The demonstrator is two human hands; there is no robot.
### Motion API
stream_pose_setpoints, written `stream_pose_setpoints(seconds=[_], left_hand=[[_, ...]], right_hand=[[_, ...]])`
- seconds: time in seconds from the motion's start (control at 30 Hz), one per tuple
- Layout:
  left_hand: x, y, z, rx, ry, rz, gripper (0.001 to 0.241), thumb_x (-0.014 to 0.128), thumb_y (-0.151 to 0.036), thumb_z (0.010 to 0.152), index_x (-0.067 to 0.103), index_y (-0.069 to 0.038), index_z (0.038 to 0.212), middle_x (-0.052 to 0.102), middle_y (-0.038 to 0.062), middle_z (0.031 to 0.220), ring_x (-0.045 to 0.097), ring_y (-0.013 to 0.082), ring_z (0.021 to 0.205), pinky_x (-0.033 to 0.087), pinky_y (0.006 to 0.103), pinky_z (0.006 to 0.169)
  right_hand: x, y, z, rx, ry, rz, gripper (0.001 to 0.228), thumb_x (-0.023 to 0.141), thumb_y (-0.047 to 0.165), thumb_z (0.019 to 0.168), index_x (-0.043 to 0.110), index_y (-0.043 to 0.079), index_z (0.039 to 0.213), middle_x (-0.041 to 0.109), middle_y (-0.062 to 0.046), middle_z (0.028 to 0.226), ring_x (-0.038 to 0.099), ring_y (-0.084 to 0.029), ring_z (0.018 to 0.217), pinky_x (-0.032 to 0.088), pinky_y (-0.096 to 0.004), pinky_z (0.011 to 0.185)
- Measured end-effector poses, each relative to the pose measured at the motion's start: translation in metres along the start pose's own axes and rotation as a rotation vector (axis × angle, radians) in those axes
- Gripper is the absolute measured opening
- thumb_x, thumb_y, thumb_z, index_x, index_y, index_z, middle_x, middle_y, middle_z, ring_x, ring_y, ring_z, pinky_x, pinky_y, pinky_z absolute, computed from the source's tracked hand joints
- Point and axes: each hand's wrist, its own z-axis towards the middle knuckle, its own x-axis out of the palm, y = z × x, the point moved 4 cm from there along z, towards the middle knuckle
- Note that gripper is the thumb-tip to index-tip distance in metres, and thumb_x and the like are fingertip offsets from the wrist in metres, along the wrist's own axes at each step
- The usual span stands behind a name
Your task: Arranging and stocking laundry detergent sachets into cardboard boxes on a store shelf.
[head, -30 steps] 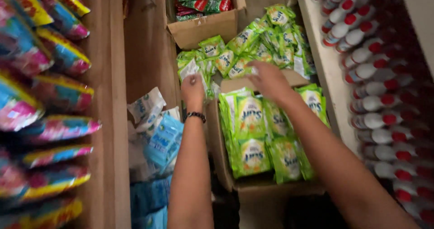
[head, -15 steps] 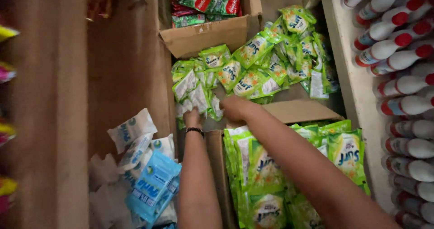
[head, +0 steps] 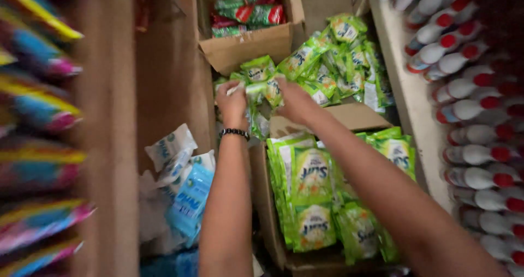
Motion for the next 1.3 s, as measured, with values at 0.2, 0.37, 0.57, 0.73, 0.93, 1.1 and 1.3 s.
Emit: stream_pose_setpoints(seconds=[0.2,0.37,0.57,0.73,0.93,1.1,1.3], left_hand=[[0.03,-0.203,-0.132,0.091,0.265,-0.306,0.027,0.067,0.002,0.084,0.066,-0.006,0.11,0.066,0.0,0.081,0.059,0.0085,0.061,0.047,0.0226,0.054],[0.029,-0.335,-0.26,0.235,0.453,-0.351,0.024,0.069,0.0,0.09,0.066,-0.003,0.114,0.065,0.002,0.086,0.059,0.0077,0.067,0.048,0.0209,0.059],[-0.01,-0.432,-0.391,0.615,0.551,-0.421,0.035,0.066,-0.015,0.102,0.057,-0.006,0.135,0.065,0.003,0.1,0.063,0.0104,0.086,0.054,0.0244,0.078],[-0.056,-0.429,-0.452,0.555,0.38,-0.382,0.045,0.054,-0.029,0.104,0.049,-0.008,0.143,0.068,-0.001,0.111,0.065,0.009,0.1,0.054,0.0267,0.088],[-0.053,-0.368,-0.471,0.937,0.573,-0.021,0.032,0.074,-0.009,0.098,0.066,0.0,0.128,0.07,0.003,0.116,0.063,0.0083,0.106,0.051,0.0266,0.096],[-0.054,-0.359,-0.517,0.665,0.708,-0.267,0.015,0.068,-0.005,0.1,0.071,0.0,0.114,0.074,-0.004,0.095,0.063,0.0012,0.083,0.049,0.0174,0.073],[-0.053,-0.331,-0.52,0.611,0.694,-0.216,0.008,0.073,-0.003,0.101,0.075,0.002,0.107,0.067,-0.004,0.088,0.054,0.0011,0.077,0.041,0.0177,0.066]], right_hand=[[-0.103,0.048,-0.044,-0.412,-0.365,0.446,0.092,0.096,0.011,0.074,0.043,0.0,0.149,0.062,-0.022,0.138,0.058,-0.034,0.129,0.048,-0.047,0.104],[-0.189,0.139,-0.131,-0.115,-0.216,0.723,0.054,0.079,0.013,0.086,0.062,0.008,0.136,0.074,-0.005,0.105,0.068,-0.013,0.08,0.056,-0.031,0.068],[-0.272,0.202,-0.21,-0.376,-0.365,0.752,0.026,0.074,0.018,0.099,0.07,0.004,0.121,0.074,-0.001,0.097,0.07,-0.008,0.078,0.06,-0.025,0.067],[-0.33,0.262,-0.307,-0.31,-0.446,0.593,0.023,0.072,0.027,0.101,0.076,0.005,0.105,0.074,-0.001,0.083,0.07,-0.008,0.066,0.056,-0.024,0.057],[-0.387,0.312,-0.393,-0.539,-0.544,0.778,0.021,0.072,0.024,0.105,0.075,0.004,0.113,0.078,-0.002,0.095,0.072,-0.007,0.072,0.06,-0.021,0.064],[-0.403,0.308,-0.419,-0.498,-0.597,0.706,0.016,0.076,0.017,0.107,0.07,0.003,0.111,0.073,-0.003,0.092,0.059,-0.004,0.061,0.043,-0.021,0.05],[-0.357,0.221,-0.377,-0.183,-0.349,0.877,0.023,0.073,0.022,0.097,0.071,0.007,0.114,0.074,-0.004,0.087,0.042,-0.004,0.043,0.029,-0.022,0.037]])
